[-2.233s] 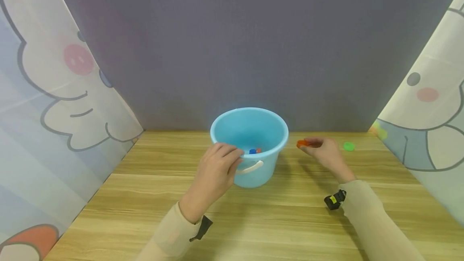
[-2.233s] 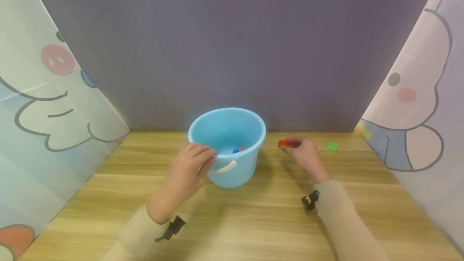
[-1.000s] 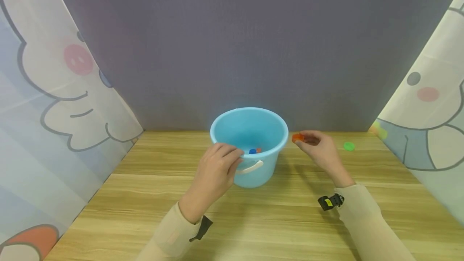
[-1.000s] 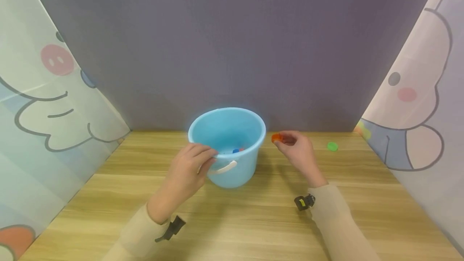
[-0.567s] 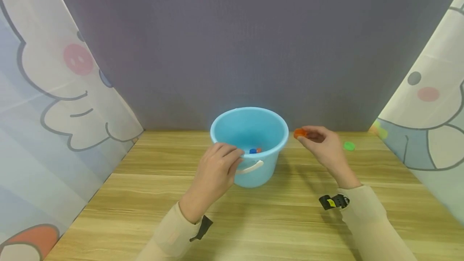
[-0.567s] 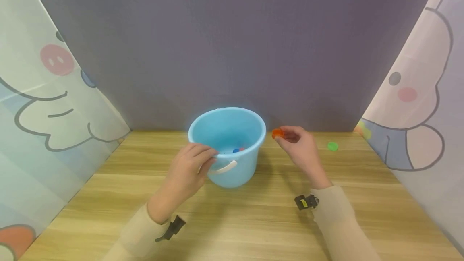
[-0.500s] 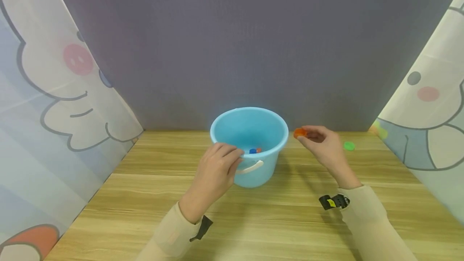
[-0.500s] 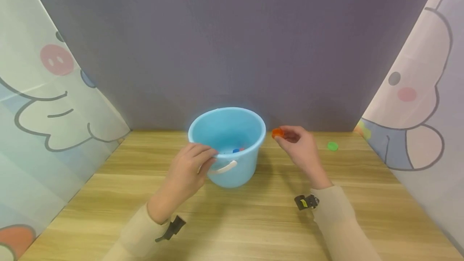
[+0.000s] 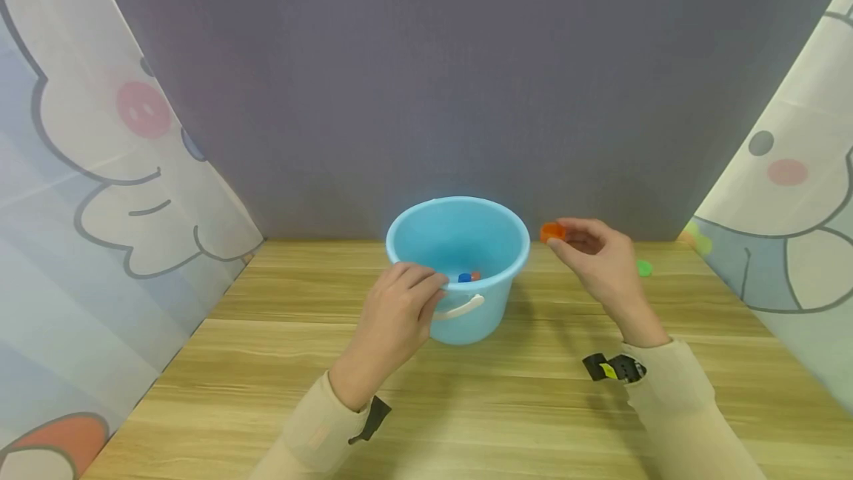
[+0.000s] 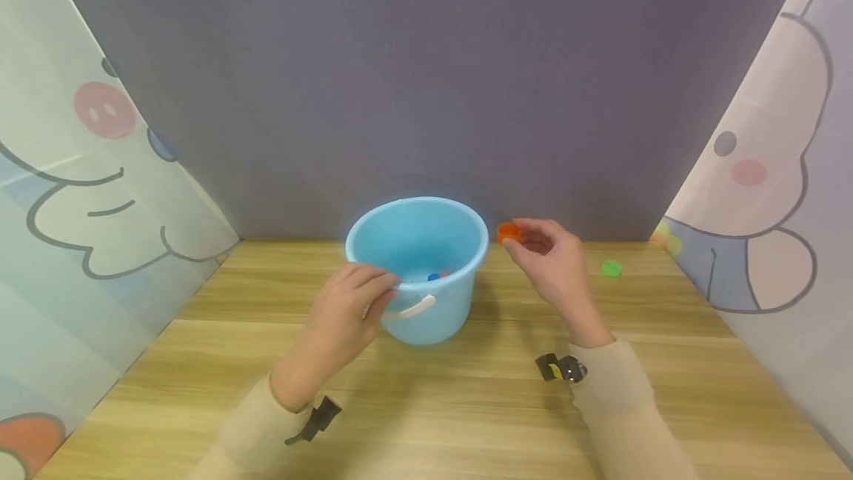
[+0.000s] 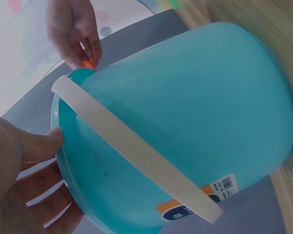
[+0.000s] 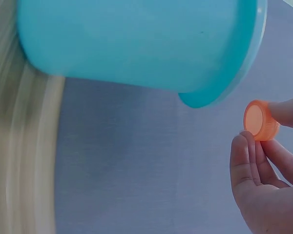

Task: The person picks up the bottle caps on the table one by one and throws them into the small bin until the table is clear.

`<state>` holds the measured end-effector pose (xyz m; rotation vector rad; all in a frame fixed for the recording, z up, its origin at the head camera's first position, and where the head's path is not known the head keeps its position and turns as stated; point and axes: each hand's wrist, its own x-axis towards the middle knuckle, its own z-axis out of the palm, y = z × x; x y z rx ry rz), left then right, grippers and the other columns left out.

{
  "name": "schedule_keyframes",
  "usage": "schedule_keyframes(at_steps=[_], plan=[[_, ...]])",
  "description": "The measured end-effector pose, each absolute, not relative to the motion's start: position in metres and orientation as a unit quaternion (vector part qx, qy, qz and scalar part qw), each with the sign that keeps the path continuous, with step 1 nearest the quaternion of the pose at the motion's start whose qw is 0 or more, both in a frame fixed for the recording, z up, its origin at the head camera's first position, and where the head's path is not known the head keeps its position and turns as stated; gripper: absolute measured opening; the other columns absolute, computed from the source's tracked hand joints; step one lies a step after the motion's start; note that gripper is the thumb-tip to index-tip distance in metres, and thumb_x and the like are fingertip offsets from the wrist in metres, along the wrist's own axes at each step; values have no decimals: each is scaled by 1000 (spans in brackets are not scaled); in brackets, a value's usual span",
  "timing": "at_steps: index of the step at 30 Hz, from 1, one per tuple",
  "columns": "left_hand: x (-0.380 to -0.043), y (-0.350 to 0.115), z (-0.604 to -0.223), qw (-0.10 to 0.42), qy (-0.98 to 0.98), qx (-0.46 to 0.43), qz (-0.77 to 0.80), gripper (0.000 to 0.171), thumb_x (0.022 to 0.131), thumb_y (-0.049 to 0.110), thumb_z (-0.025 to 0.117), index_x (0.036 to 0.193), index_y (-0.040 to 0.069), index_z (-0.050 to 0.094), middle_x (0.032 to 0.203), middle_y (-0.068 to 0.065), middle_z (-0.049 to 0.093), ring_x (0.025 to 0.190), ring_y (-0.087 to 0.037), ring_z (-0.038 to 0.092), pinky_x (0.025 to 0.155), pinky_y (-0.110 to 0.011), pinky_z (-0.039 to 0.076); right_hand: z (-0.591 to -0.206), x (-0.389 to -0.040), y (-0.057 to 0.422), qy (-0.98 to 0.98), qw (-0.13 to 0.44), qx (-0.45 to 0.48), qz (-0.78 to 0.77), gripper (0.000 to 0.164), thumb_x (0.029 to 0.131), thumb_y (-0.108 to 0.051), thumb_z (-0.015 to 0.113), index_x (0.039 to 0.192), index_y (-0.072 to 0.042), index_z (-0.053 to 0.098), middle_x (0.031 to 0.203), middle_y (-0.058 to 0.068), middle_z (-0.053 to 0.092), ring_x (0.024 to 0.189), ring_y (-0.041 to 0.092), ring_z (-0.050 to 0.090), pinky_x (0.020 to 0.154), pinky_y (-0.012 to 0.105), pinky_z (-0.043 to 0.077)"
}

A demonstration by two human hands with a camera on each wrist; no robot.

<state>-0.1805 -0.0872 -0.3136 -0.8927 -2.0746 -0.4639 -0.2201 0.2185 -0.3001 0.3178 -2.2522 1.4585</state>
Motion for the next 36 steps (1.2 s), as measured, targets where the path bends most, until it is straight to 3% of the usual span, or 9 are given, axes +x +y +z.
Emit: schedule_keyframes(at_steps=[12,36], plan=[[-180,-87,-313,407,-821,-356,-182,15,84,3,81,98,8,76,96,-2,73,93,-24,63,81,-37,54,-292,-214,211,-807,237,125,526,41,94,-19,75,130,-1,66,112,5,65,94,6,64,79,11,53],[-181,-87,-314,411,-822,-353,-177,16,84,3,81,98,8,76,95,-1,73,93,-23,63,82,-36,54,-291,-211,187,-767,286,204,536,33,90,2,74,121,8,68,111,16,66,94,9,65,88,15,53]])
